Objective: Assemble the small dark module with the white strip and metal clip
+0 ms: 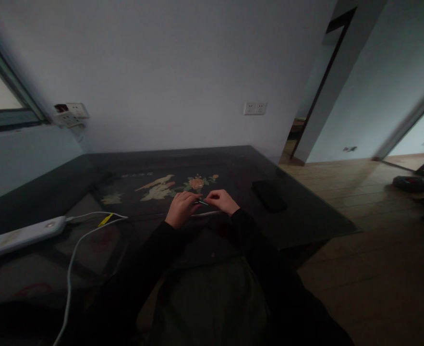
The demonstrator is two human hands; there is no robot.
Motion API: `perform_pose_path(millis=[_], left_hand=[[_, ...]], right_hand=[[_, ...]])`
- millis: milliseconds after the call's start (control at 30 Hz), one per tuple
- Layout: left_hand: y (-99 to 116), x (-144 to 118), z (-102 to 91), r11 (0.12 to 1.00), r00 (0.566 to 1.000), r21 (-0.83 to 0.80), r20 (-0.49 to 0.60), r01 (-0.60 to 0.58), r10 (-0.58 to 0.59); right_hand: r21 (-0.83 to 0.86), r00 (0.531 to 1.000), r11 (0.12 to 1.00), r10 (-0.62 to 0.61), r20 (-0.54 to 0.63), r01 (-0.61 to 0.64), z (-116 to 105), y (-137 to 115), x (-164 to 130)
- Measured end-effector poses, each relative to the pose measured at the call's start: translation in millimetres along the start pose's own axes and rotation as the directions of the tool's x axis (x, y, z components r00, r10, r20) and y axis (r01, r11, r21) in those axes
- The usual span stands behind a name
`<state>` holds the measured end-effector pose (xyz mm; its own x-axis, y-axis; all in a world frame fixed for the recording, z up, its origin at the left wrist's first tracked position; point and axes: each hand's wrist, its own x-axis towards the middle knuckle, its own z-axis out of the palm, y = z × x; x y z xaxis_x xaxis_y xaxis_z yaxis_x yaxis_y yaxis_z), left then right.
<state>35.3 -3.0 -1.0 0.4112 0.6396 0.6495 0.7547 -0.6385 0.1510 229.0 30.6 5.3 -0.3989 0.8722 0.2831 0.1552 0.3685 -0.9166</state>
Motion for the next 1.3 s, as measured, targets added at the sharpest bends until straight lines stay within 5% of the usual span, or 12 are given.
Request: perform_pose_path(millis=[233,1300], left_hand=[[10,2,3.6,0.971,0.973,0.061,0.016,0.229,-0.231],[18,3,9.9,0.958,0.964,0.109,-0.033,0.267,-0.265]], right_hand=[[-0.085,0.967,0.995,-0.077,-0.243,0.058,17,7,5],[-0.292,0.896,0.956,-0.16,-0.414,0.035,41,11,-1]])
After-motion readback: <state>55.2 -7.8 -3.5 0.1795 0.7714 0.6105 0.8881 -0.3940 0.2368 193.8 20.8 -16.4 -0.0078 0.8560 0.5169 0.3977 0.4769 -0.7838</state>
